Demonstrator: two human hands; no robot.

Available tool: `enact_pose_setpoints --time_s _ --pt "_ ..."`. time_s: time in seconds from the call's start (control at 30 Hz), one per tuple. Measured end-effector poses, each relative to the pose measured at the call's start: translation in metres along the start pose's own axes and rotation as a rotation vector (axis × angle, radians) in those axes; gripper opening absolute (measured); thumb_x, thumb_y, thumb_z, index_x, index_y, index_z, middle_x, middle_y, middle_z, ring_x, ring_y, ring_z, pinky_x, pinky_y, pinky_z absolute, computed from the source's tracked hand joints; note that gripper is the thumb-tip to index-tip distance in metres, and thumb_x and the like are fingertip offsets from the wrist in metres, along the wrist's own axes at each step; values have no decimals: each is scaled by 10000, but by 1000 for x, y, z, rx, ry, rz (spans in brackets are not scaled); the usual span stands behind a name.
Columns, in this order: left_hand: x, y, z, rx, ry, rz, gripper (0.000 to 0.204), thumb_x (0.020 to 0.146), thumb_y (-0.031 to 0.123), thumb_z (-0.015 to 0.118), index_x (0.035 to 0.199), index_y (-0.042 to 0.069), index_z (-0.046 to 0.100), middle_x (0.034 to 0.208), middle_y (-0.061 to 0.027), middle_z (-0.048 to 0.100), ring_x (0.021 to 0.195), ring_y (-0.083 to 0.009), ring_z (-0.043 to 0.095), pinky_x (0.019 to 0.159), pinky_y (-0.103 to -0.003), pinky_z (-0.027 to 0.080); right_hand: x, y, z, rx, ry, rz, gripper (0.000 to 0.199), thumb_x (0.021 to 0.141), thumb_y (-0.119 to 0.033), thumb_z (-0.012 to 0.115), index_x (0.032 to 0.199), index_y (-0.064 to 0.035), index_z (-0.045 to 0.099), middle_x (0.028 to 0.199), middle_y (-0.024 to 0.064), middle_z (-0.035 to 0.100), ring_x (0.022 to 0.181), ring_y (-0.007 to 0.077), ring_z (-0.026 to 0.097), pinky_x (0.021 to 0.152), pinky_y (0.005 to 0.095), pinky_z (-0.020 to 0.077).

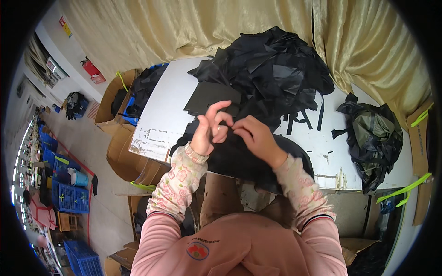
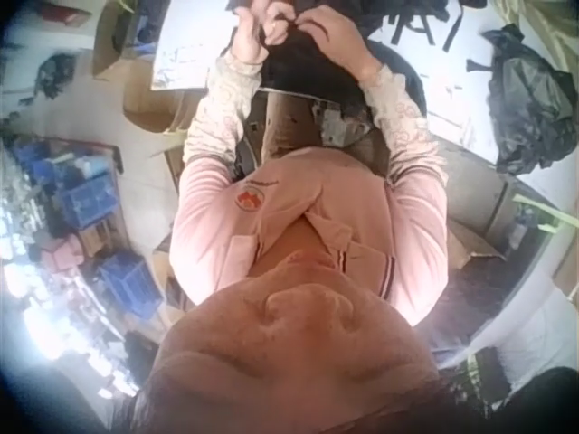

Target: The recorder is inspecting and sorting various black and olive green fabric components, possibly for backpacks or outdoor gear, at a workstation.

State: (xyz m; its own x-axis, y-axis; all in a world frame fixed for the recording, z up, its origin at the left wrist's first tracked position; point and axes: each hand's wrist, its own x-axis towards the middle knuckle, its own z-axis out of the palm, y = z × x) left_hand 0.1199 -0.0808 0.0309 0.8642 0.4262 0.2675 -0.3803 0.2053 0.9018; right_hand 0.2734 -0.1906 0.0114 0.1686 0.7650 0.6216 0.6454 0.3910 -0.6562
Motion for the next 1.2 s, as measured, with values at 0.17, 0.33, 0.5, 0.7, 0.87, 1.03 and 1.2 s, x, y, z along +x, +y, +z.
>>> enact_pose_setpoints --time_s 0.17,0.33,0.5,0.7,0.87,1.03,1.2 --pt "-14 -13 -28 -166 100 43 728 923 648 267 1361 74 358 930 -33 546 465 -47 301 467 -199 241 16 108 -5 229 -488 583 206 876 -84 570 1054 4 629 950 108 666 890 169 615 790 275 479" --pt "-19 -15 -32 -185 112 -7 745 912 666 261 1350 71 361 919 -50 552 460 -55 303 464 -210 239 -5 230 -10 -379 -550 420 312 822 -138 541 1092 3 609 1044 229 635 1007 346 614 863 406 492" --pt "-23 -15 -38 -186 82 -22 812 871 721 267 1377 88 326 942 -75 550 464 -62 305 476 -215 244 -17 273 -72 -737 -266 838 410 789 -83 485 1186 8 526 1159 311 521 1077 449 543 921 457 461" --pt "-13 -16 -29 -240 70 -92 931 817 791 228 1434 94 255 938 -82 542 462 -61 294 475 -215 239 36 127 -75 -512 106 238 275 804 -69 594 1077 -56 618 1043 187 590 965 386 570 843 416 468" --pt "1 -27 0 -141 46 -233 951 813 804 190 1449 99 248 1043 -74 556 545 -65 386 501 -213 294 13 4 -6 -66 -129 -147 286 761 -166 705 1006 -47 618 1021 122 569 1003 326 525 857 399 429" --pt "-2 -48 5 -181 121 -247 753 918 669 240 1423 113 284 1128 -92 577 932 -173 598 769 -264 492 -22 -17 26 -103 2 18 353 726 -152 717 1031 -22 598 1021 101 565 1003 315 518 860 392 403" --pt "-4 -54 20 -272 197 -305 695 940 628 275 1406 115 327 1107 -97 597 925 -149 590 796 -258 476 -33 -22 28 -97 46 74 239 695 -93 729 892 -48 602 994 57 589 988 283 515 873 370 384"
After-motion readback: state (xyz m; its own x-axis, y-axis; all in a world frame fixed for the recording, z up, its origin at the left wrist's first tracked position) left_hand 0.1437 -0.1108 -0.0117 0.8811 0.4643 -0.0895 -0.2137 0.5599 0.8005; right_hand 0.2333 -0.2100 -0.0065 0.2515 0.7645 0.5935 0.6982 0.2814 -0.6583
